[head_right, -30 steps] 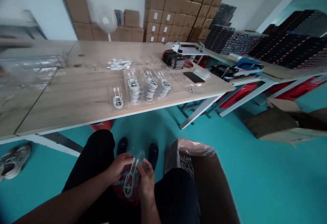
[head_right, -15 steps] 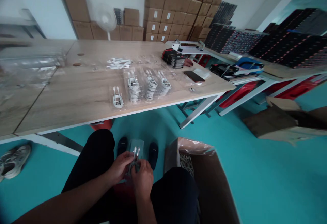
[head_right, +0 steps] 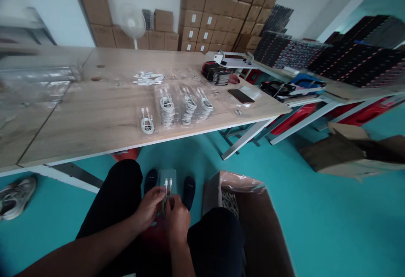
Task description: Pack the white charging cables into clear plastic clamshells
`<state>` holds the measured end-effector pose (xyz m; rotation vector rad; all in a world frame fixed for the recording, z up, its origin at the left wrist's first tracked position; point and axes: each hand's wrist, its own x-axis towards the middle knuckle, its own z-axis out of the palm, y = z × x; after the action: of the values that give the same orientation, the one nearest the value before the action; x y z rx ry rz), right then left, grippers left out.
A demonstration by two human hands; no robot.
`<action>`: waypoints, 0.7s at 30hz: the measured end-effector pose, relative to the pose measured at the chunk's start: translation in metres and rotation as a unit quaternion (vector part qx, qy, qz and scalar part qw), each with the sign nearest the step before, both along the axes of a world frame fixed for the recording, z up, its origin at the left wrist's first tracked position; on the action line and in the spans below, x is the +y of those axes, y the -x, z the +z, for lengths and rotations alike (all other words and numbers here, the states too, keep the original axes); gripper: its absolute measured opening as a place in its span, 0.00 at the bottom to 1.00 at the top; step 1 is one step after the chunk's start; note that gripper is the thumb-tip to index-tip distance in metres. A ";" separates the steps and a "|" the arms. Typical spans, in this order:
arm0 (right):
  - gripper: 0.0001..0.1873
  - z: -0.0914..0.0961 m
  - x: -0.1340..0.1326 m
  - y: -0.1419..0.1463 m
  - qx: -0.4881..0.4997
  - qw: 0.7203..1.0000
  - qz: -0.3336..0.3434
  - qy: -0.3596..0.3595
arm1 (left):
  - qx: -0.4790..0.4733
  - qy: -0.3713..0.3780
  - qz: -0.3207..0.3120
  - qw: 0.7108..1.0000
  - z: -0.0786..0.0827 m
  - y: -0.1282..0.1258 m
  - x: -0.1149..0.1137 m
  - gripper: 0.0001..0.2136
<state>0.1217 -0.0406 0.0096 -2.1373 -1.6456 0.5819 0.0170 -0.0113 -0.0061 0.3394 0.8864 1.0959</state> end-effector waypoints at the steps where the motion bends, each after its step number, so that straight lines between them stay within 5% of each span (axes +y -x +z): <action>1: 0.09 0.000 0.000 -0.001 -0.015 1.000 0.005 0.006 | 0.000 0.004 -0.006 1.000 -0.001 0.001 0.000 0.17; 9: 0.09 0.003 0.002 -0.002 -0.048 0.998 -0.040 0.014 | 0.029 0.019 -0.028 0.999 0.000 -0.003 -0.005 0.16; 16: 0.08 0.004 0.003 -0.010 0.102 0.989 -0.099 -0.035 | 0.000 0.034 -0.006 0.999 0.001 0.001 0.001 0.17; 19: 0.21 -0.003 -0.005 -0.016 0.275 0.947 -0.165 -0.004 | -0.019 0.041 0.015 0.999 0.004 0.009 0.008 0.17; 21: 0.23 -0.008 -0.013 -0.015 0.428 0.888 -0.159 0.048 | -0.037 0.045 0.019 0.998 0.006 0.011 0.011 0.17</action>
<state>0.1365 -0.0532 0.0014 -1.7305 -0.7722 1.2744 0.0055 0.0000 0.0002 0.2071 0.8765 1.0926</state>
